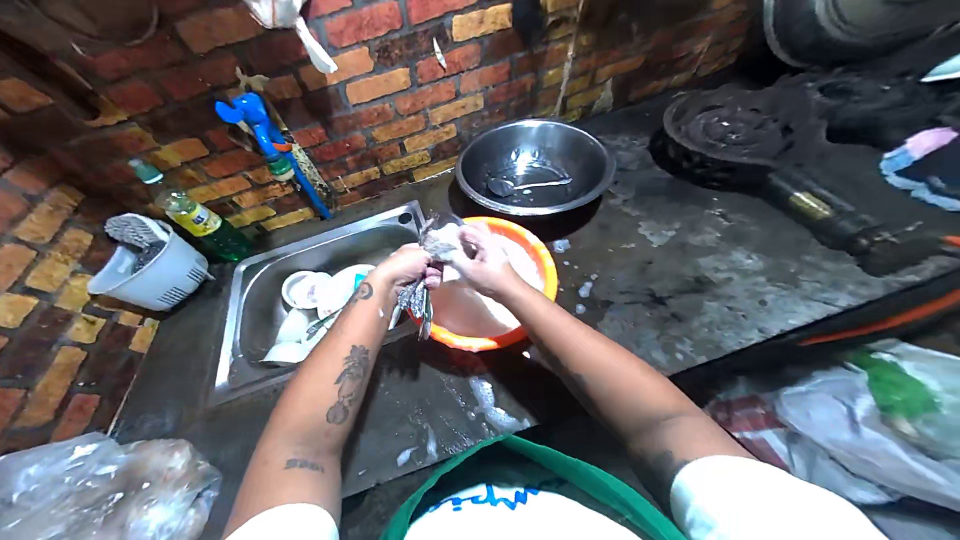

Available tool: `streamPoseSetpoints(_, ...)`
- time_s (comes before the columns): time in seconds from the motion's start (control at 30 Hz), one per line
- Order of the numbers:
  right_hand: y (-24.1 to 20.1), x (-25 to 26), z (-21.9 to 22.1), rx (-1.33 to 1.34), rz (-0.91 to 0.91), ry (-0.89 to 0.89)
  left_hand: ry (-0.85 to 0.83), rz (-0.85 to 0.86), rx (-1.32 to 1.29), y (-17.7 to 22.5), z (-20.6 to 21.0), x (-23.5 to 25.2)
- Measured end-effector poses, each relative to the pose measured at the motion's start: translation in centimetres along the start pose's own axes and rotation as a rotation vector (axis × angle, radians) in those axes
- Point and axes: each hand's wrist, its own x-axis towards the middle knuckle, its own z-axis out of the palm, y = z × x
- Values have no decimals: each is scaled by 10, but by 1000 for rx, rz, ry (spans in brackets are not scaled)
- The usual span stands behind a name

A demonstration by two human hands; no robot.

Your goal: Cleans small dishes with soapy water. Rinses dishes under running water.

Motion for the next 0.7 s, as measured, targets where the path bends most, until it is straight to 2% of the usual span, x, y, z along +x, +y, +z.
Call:
streamPoseSetpoints(0.17, 19, 18, -9, -388, 150, 132, -188, -69, 60, -14, 24, 14)
streamPoseSetpoints(0.23, 20, 16, -9, -417, 168, 133, -170, -74, 31, -18, 30, 15)
streamPoseSetpoints(0.37, 11, 8, 1, -293, 221, 76, -96, -93, 41, -17, 34, 13)
streamPoseSetpoints(0.5, 16, 25, -12, -511, 405, 21, 29, -95, 289, -20, 28, 7)
streamPoseSetpoints(0.6, 19, 19, -10, -773, 511, -160, 176, -90, 295, -14, 22, -1)
streamPoseSetpoints(0.7, 26, 11, 0, -1016, 509, -543, 247, -61, 197, -9, 20, -3)
